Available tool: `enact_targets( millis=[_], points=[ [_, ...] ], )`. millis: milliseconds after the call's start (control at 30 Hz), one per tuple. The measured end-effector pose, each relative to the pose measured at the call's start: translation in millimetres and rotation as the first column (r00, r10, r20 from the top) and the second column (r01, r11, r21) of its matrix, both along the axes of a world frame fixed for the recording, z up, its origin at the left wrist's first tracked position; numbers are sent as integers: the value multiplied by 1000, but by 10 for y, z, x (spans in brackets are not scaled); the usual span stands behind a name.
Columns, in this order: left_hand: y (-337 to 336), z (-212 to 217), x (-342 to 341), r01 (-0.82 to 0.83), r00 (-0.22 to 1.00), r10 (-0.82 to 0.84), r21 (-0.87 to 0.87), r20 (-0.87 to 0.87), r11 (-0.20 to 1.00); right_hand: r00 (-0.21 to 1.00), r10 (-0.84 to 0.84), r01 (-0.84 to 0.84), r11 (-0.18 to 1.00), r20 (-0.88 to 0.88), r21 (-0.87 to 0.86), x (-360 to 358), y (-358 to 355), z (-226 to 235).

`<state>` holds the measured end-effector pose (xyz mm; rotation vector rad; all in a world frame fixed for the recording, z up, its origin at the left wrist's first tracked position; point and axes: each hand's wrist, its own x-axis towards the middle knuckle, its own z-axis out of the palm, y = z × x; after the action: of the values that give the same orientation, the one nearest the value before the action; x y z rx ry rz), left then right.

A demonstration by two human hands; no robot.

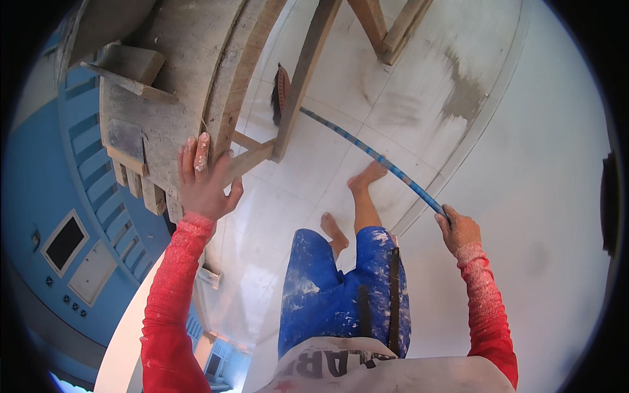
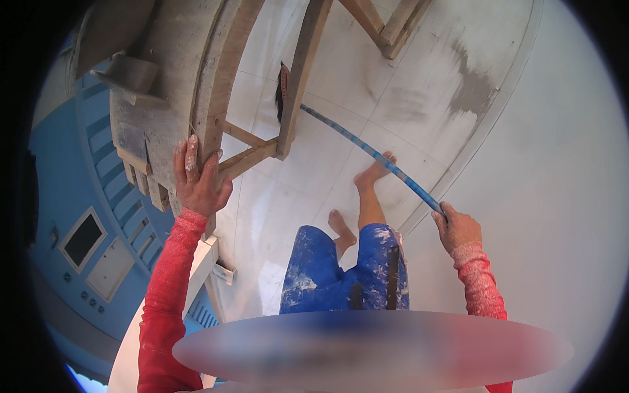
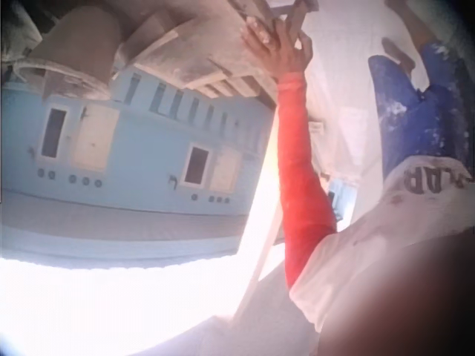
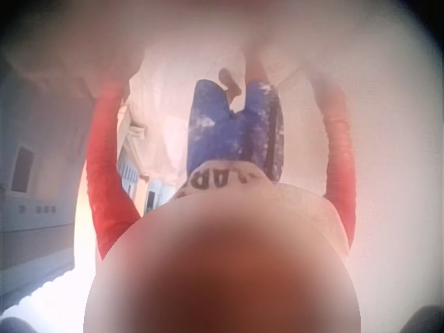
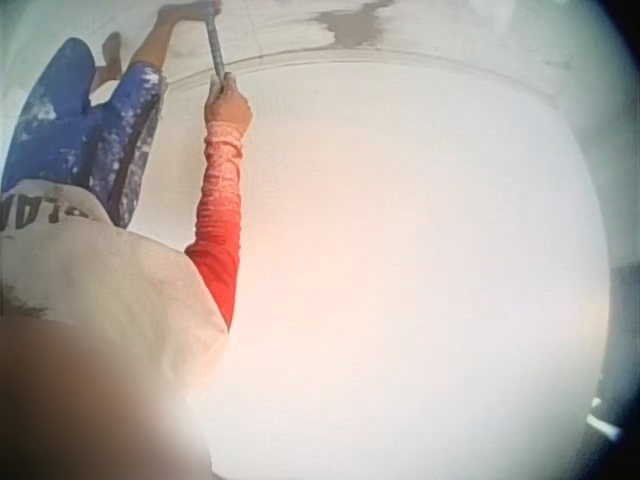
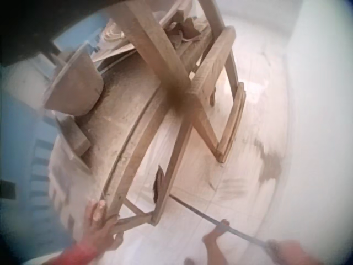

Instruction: The person sweeps a white tiled floor with a broom, moving debris toward a dustpan. They briefly lift the dustpan to position it, then continue sweeping around a wooden scaffold and wheelbarrow.

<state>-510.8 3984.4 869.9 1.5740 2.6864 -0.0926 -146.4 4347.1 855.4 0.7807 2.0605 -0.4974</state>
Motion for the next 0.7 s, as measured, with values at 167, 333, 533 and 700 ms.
enact_targets(
  millis=[167, 333, 533, 700],
  points=[
    [-10, -66, 11, 7, 999, -7, -3, -43, 1000, 996, 32, -46, 980, -78, -194, -1249, -431, -1817],
    [23, -84, 3, 30, 998, -28, 34, -50, 999, 1000, -17, 19, 979, 12, -202, -1328, -463, -2127],
    [-47, 11, 13, -23, 1000, 23, 15, 15, 1000, 979, 8, -35, 991, 202, 126, 222, 1276, -313],
    [-67, 31, 11, 15, 998, -18, 66, 54, 998, 934, 64, -205, 901, 351, 382, 295, 1636, 1514]
  ],
)
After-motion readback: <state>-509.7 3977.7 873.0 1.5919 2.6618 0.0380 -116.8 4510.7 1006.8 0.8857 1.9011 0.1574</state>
